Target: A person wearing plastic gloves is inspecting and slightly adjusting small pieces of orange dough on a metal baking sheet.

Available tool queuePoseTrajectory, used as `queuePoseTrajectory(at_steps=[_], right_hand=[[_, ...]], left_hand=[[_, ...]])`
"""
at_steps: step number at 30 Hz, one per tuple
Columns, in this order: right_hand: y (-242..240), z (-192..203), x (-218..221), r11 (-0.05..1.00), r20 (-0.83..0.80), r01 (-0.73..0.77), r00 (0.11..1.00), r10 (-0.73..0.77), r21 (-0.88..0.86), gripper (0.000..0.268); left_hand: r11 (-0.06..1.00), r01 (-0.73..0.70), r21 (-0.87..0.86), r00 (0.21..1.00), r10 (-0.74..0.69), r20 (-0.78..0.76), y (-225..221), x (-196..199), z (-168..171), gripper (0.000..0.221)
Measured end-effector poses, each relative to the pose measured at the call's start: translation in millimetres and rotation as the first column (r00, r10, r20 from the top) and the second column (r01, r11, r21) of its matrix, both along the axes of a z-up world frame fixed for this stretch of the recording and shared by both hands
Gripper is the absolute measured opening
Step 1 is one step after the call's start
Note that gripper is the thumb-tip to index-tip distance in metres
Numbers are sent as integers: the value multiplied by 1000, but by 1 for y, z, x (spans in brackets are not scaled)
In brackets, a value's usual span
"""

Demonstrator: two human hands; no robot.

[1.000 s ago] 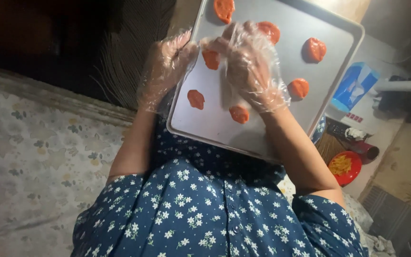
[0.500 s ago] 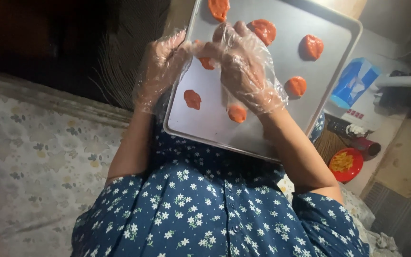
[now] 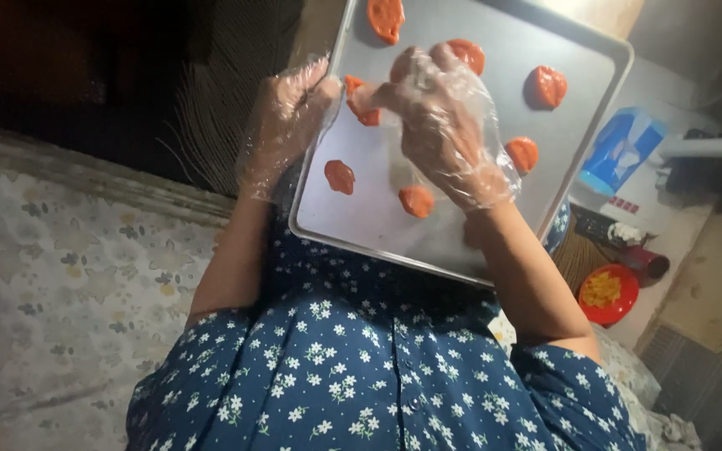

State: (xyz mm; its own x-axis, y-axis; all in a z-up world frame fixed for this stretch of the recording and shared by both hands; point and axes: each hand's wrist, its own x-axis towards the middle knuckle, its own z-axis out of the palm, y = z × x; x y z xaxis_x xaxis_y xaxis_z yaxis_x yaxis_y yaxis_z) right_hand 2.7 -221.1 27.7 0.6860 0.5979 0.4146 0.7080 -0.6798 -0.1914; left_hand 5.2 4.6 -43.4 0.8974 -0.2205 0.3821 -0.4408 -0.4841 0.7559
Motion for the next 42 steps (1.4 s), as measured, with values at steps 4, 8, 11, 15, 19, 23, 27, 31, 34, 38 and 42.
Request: queuePoseTrajectory(at_steps=[4,8,11,15,19,23,27,31,34,38,42], right_hand=[[-6,-4,-2,992,14,-14,1000,12,124,46],[-7,-10,1,995,95,44,994,-53,93,53],[-9,3,-2,993,-136,-66,988,79,99,38],[-8,4,-5,992,5,-14,1000,14,126,45],[-10,-11,-5,994,-5,17,1000,-16,106,39],[-10,0,-1,998,88,-24,996,19,58,40],[-11,-8,-3,996,-57,61,997,-57,61,43],[-10,-11,-5,996,-4,22,1000,-22,90,48],[-11,-10,-3,994,25,104,994,-105,20,51],[-9,-3,2,993,-50,93,995,-90,66,61],[-10,-5,7,999,-33,35,999,-33,40,49]], left_hand=[[985,-40,-170,885,-45,-464,-8,-10,46,30],[981,-50,-188,872,-49,-487,-10,-7,50,31],[974,-24,-226,896,-79,-437,-11,-8,51,30],[979,-87,-183,850,-23,-527,-10,-8,51,32],[990,-23,-142,909,-38,-415,-7,-5,32,21],[986,-57,-156,882,-23,-471,-13,-6,53,32],[989,-31,-146,906,-33,-421,-13,-5,48,28],[988,-74,-133,864,-3,-503,-15,-7,57,30],[986,-63,-151,860,-23,-509,-15,-7,54,31],[983,-66,-169,853,-32,-520,-17,-9,67,29],[982,-32,-187,891,-57,-451,-16,-5,61,34]])
